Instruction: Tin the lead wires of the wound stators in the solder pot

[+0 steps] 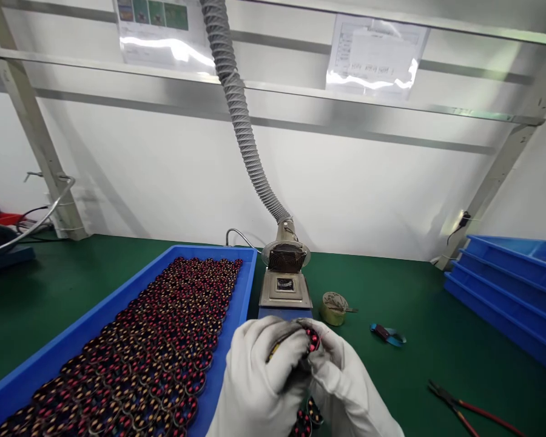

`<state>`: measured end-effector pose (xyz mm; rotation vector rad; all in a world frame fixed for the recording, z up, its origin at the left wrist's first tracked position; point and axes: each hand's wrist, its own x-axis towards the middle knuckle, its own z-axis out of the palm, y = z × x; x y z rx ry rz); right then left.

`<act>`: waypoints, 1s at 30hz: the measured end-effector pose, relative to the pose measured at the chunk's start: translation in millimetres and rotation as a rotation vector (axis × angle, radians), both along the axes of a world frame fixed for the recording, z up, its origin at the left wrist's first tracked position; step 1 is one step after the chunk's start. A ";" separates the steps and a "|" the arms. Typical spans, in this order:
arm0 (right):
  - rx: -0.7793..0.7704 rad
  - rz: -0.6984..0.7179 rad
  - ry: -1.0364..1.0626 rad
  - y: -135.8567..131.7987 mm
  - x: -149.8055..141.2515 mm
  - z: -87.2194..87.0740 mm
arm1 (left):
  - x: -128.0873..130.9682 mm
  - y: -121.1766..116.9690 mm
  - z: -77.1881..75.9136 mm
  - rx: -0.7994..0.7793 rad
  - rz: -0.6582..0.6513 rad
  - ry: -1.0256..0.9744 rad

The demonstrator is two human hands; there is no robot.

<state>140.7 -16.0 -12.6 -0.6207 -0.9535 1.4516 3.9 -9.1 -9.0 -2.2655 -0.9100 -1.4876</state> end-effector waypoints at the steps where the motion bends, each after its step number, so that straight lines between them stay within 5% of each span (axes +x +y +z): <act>1: -0.013 -0.019 0.000 0.8 -2.8 -1.3 | -0.8 1.1 -0.6 -0.045 -0.028 -0.013; 9: -0.099 0.118 0.183 -4.2 -6.6 8.3 | -3.3 1.6 8.8 -0.417 -0.326 -0.245; 15: -0.160 0.259 0.287 -13.6 -3.5 13.1 | -10.8 1.8 7.8 -0.539 -0.248 -0.590; 21: -0.209 0.163 0.247 -14.7 -1.9 9.8 | -10.9 0.7 13.0 -0.510 -0.298 -0.162; 24: -0.214 0.147 0.253 -14.6 -3.7 7.7 | -6.0 1.8 12.1 -0.381 -0.389 -0.161; 30: -0.220 0.184 0.199 -17.1 -8.0 13.2 | -6.3 -1.1 5.4 -0.720 -0.491 -0.656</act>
